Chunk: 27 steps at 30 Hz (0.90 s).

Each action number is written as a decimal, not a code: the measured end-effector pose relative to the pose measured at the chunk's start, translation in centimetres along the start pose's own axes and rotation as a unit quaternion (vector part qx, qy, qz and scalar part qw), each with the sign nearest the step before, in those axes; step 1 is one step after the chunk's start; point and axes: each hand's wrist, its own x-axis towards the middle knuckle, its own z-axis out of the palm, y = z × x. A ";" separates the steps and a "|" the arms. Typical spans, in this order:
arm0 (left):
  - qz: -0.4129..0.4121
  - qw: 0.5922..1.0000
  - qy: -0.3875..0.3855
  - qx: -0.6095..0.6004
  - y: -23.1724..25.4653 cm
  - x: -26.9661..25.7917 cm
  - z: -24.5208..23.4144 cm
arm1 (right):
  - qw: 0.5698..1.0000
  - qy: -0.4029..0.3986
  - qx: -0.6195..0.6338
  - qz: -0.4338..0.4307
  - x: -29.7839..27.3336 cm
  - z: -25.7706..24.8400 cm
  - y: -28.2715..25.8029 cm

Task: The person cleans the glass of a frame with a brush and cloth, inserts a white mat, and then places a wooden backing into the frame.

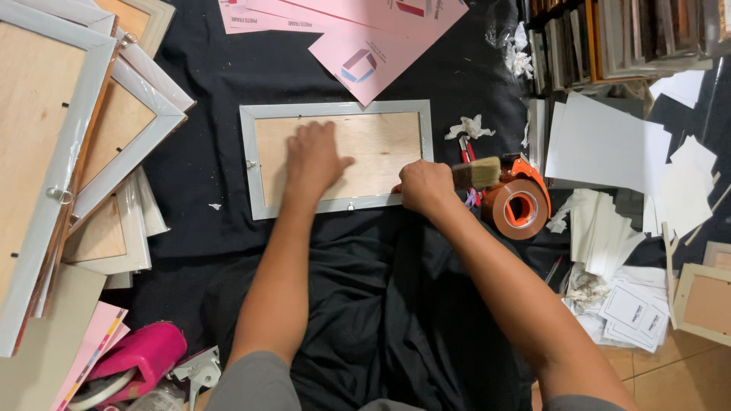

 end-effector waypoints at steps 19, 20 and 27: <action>-0.128 0.982 0.130 -0.045 -3.2 -2.1 -4.1 | 1.000 0.005 -0.026 -0.016 -0.8 1.2 0.6; -0.091 0.985 0.134 -0.058 -2.3 -1.6 -3.8 | 1.000 0.002 -0.018 -0.017 -0.9 1.1 0.8; -0.097 0.984 0.144 -0.030 -4.9 -1.7 -3.5 | 0.992 0.002 0.126 0.034 -2.2 0.1 2.1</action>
